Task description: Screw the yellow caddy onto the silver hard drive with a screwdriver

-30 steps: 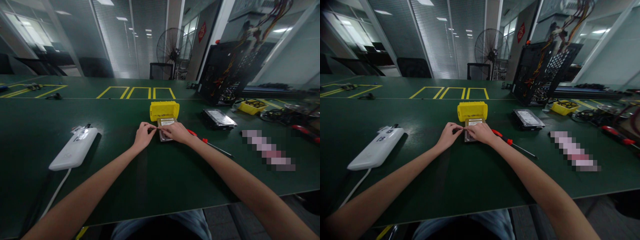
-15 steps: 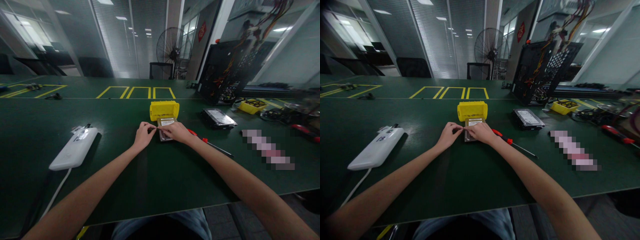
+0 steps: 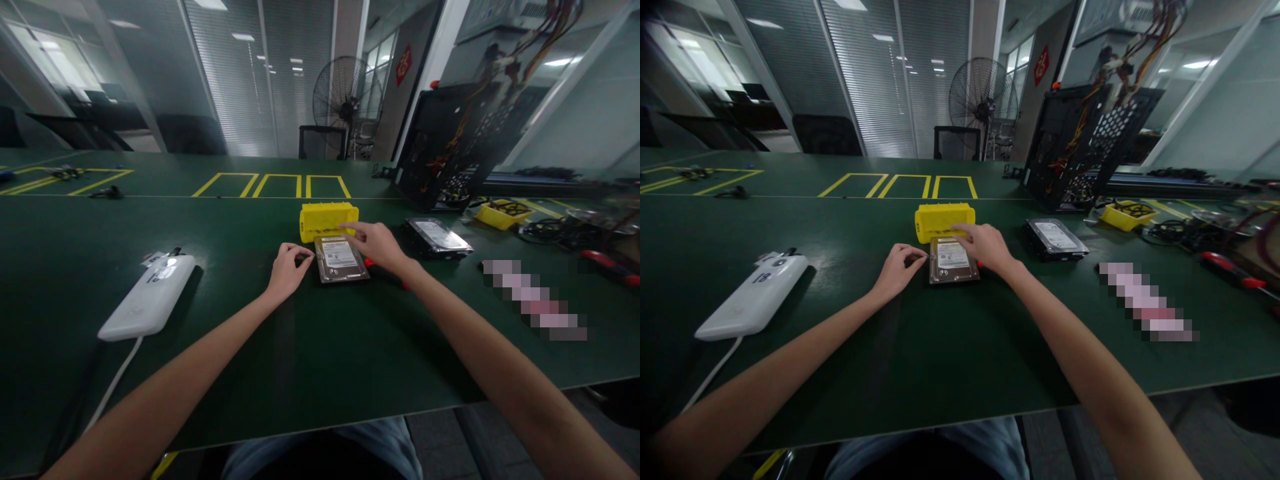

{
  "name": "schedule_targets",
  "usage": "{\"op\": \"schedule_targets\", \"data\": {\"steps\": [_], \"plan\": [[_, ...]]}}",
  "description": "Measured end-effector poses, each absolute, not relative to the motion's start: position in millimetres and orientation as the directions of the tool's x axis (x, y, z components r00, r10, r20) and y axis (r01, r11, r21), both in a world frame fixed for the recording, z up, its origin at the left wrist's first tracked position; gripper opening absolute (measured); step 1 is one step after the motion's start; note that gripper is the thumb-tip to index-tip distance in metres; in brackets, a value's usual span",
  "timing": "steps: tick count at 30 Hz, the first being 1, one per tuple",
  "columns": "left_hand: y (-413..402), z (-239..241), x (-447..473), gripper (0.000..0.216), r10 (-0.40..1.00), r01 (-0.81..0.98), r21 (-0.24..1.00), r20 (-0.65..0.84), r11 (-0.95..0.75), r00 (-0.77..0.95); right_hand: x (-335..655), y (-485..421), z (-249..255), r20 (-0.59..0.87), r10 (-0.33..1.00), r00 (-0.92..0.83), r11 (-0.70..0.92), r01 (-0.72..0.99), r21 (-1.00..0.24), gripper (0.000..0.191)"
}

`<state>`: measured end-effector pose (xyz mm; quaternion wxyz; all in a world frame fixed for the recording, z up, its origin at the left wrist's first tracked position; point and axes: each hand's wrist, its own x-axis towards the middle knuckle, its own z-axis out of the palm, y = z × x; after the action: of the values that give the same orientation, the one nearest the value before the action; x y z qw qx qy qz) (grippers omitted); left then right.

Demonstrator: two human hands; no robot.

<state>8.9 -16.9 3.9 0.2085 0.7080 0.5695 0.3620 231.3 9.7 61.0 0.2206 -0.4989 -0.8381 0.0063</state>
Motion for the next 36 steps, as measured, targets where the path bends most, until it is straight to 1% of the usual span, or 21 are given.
{"op": "schedule_targets", "data": {"steps": [1,2,4,5,6,7,9,11,12,16,18,19,21,22,24,26,28,30,33,36], "plan": [[-17,4,9,0.016,0.953,0.641,0.716,0.29,-0.277,0.088,243,13,67,0.359,0.869,-0.341,0.439,0.866,-0.241,0.036],[-17,5,9,0.016,0.948,0.626,0.723,0.306,-0.292,0.089,256,16,73,0.3,0.899,-0.318,0.395,0.886,-0.244,0.035],[-17,5,9,0.017,0.941,0.604,0.732,0.325,-0.316,0.097,281,17,78,0.108,0.944,-0.312,0.33,0.906,-0.265,0.037],[-17,6,9,0.018,0.939,0.599,0.733,0.326,-0.322,0.106,292,15,79,0.001,0.961,-0.275,0.265,0.924,-0.274,0.045],[-17,6,9,0.019,0.94,0.597,0.734,0.32,-0.323,0.116,301,12,78,-0.114,0.959,-0.26,0.218,0.932,-0.29,0.056],[-17,7,9,0.02,0.942,0.597,0.734,0.311,-0.322,0.127,306,7,76,-0.202,0.948,-0.245,0.175,0.934,-0.311,0.062],[-18,8,8,0.022,0.945,0.604,0.73,0.289,-0.32,0.152,308,-6,71,-0.308,0.913,-0.266,0.141,0.917,-0.373,0.061],[-19,10,8,0.025,0.948,0.617,0.721,0.265,-0.316,0.177,302,-17,66,-0.321,0.889,-0.325,0.181,0.896,-0.406,0.056],[-19,11,7,0.027,0.949,0.625,0.715,0.25,-0.313,0.19,297,-21,65,-0.314,0.883,-0.349,0.209,0.891,-0.404,0.057],[-19,12,5,0.038,0.951,0.65,0.694,0.211,-0.31,0.228,285,-27,69,-0.345,0.862,-0.371,0.259,0.908,-0.33,0.067],[-19,12,4,0.041,0.951,0.653,0.692,0.203,-0.308,0.234,287,-27,78,-0.345,0.857,-0.384,0.276,0.906,-0.322,0.066],[-18,11,4,0.041,0.952,0.653,0.693,0.198,-0.305,0.235,289,-28,85,-0.32,0.858,-0.401,0.29,0.894,-0.342,0.064],[-17,11,4,0.04,0.953,0.65,0.698,0.188,-0.3,0.237,290,-30,103,-0.223,0.866,-0.448,0.323,0.841,-0.435,0.057],[-17,11,3,0.039,0.953,0.648,0.7,0.184,-0.299,0.241,288,-30,114,-0.133,0.88,-0.456,0.332,0.791,-0.514,0.054],[-16,10,2,0.037,0.951,0.644,0.704,0.175,-0.301,0.253,277,-29,133,0.059,0.878,-0.475,0.378,0.612,-0.695,0.05],[-14,8,1,0.038,0.95,0.638,0.709,0.163,-0.3,0.266,257,-24,145,0.27,0.871,-0.41,0.451,0.449,-0.772,0.049],[-12,5,0,0.039,0.948,0.628,0.716,0.162,-0.304,0.274,233,-14,149,0.432,0.822,-0.37,0.552,0.33,-0.766,0.054],[-10,2,-1,0.04,0.945,0.615,0.723,0.177,-0.315,0.276,210,-4,147,0.571,0.744,-0.348,0.662,0.268,-0.7,0.059],[-5,-4,-2,0.041,0.941,0.604,0.725,0.211,-0.332,0.264,186,9,139,0.661,0.659,-0.359,0.751,0.258,-0.608,0.063],[-1,-8,-2,0.041,0.939,0.6,0.724,0.224,-0.34,0.261,174,15,132,0.685,0.637,-0.353,0.77,0.262,-0.581,0.06]]}}
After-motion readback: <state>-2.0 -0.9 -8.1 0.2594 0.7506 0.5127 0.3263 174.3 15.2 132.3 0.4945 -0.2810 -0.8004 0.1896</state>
